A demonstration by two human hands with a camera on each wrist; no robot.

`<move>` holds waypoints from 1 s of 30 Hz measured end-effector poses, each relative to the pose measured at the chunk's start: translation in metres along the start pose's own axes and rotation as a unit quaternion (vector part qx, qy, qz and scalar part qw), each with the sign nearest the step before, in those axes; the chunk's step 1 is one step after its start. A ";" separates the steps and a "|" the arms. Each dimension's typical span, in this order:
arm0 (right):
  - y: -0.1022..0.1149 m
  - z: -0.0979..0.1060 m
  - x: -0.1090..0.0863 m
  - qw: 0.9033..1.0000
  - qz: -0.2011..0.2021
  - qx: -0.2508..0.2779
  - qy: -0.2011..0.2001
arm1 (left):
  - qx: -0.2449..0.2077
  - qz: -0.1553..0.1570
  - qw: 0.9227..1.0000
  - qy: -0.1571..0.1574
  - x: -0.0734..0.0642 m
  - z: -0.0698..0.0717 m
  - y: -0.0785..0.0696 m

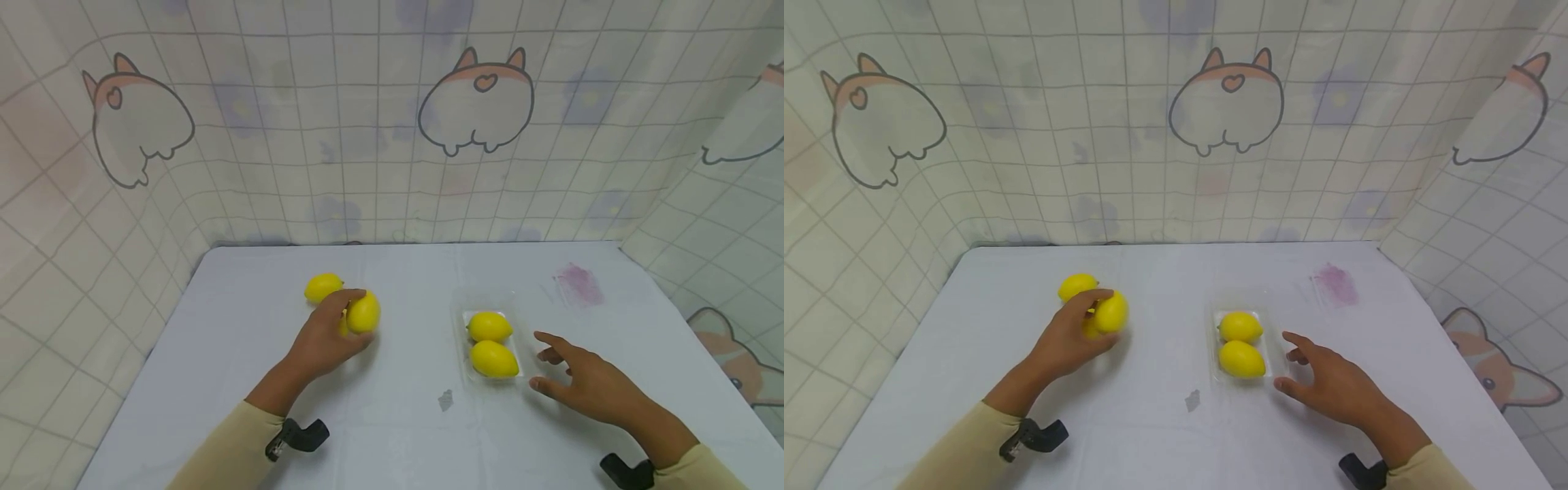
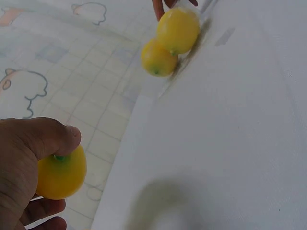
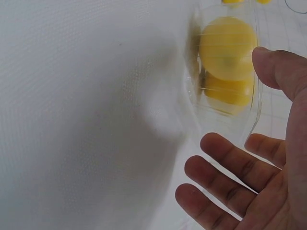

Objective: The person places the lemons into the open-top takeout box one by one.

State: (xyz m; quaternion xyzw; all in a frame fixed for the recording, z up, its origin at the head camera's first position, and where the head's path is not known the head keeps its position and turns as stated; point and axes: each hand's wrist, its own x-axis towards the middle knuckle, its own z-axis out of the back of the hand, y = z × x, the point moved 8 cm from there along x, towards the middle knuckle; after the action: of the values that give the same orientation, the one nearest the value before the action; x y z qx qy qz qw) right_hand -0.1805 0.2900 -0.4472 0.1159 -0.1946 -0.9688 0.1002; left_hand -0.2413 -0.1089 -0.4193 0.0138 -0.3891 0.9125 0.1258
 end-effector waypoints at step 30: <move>0.002 0.002 -0.001 1.000 0.009 -0.003 -0.011 | 0.007 -0.034 0.998 0.052 0.007 -0.051 -0.032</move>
State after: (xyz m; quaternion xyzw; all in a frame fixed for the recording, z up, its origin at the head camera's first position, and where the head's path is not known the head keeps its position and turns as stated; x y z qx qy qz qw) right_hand -0.1799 0.2885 -0.4446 0.1031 -0.1935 -0.9697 0.1072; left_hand -0.2368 -0.0492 -0.4315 -0.0193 -0.3746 0.9101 0.1762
